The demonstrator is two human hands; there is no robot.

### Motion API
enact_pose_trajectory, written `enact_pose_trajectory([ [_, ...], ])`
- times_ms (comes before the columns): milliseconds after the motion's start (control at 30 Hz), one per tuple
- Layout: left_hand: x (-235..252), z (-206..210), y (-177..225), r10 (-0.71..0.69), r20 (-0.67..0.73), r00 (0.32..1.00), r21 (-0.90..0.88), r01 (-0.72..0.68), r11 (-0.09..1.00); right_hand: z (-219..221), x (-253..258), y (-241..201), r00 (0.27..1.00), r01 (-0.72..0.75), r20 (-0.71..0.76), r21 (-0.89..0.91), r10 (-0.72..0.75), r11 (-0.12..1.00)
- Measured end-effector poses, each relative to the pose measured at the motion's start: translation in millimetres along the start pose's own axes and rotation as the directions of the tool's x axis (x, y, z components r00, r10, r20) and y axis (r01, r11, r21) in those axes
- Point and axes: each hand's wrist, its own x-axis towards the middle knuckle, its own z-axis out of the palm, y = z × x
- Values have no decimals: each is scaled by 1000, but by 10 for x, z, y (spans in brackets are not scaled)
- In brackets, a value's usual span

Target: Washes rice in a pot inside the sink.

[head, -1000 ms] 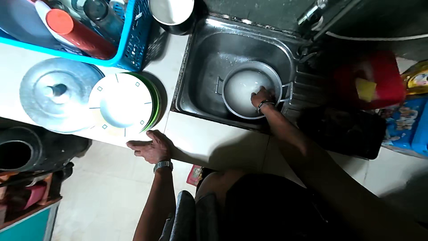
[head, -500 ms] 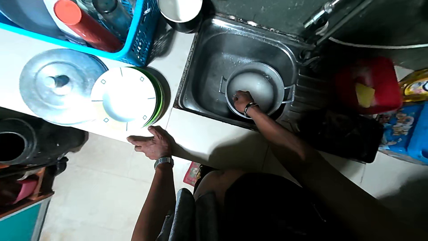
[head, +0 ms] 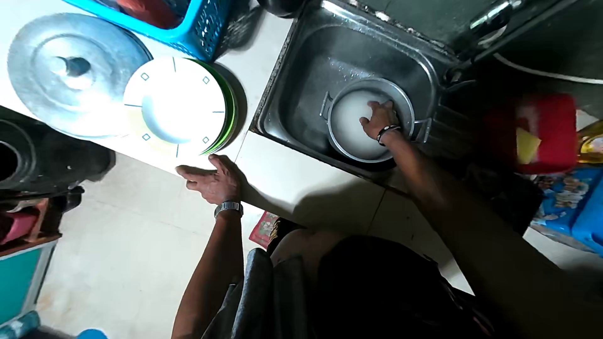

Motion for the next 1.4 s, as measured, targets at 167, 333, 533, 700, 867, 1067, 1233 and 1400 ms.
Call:
enact_pose_trajectory([
  [167, -35, -42, -3, -9, 44, 999, -16, 9, 1000, 94, 258, -135, 976, 218, 54, -136, -212, 966],
  [333, -58, -48, -1, -4, 55, 998, -12, 4, 1000, 169, 197, -195, 939, 340, 130, -192, -319, 921],
  [533, 0, -4, 91, -41, -21, 999, -3, 41, 999, 183, -86, -41, 818, 565, 288, -242, -497, 789],
  [700, -39, -25, 32, -9, 29, 1000, -1, 9, 1000, 114, -208, 107, 725, 659, 562, -397, -399, 638],
  [867, -46, -28, -8, -5, 45, 999, -8, 5, 1000, 46, -40, 307, 551, 794, 746, -330, -374, 511],
  [1067, -5, 0, -39, 13, 36, 999, 1, -13, 1000, 45, -78, 102, 856, 446, 324, -69, -403, 892],
  [1233, 41, 35, 2, 10, -23, 1000, -2, -11, 1000, 207, -413, -459, 983, -42, 182, 297, -14, 954],
  [1400, 11, 20, -72, 17, 35, 999, 8, -17, 1000, 177, -468, -347, 962, -232, 204, 264, 181, 936],
])
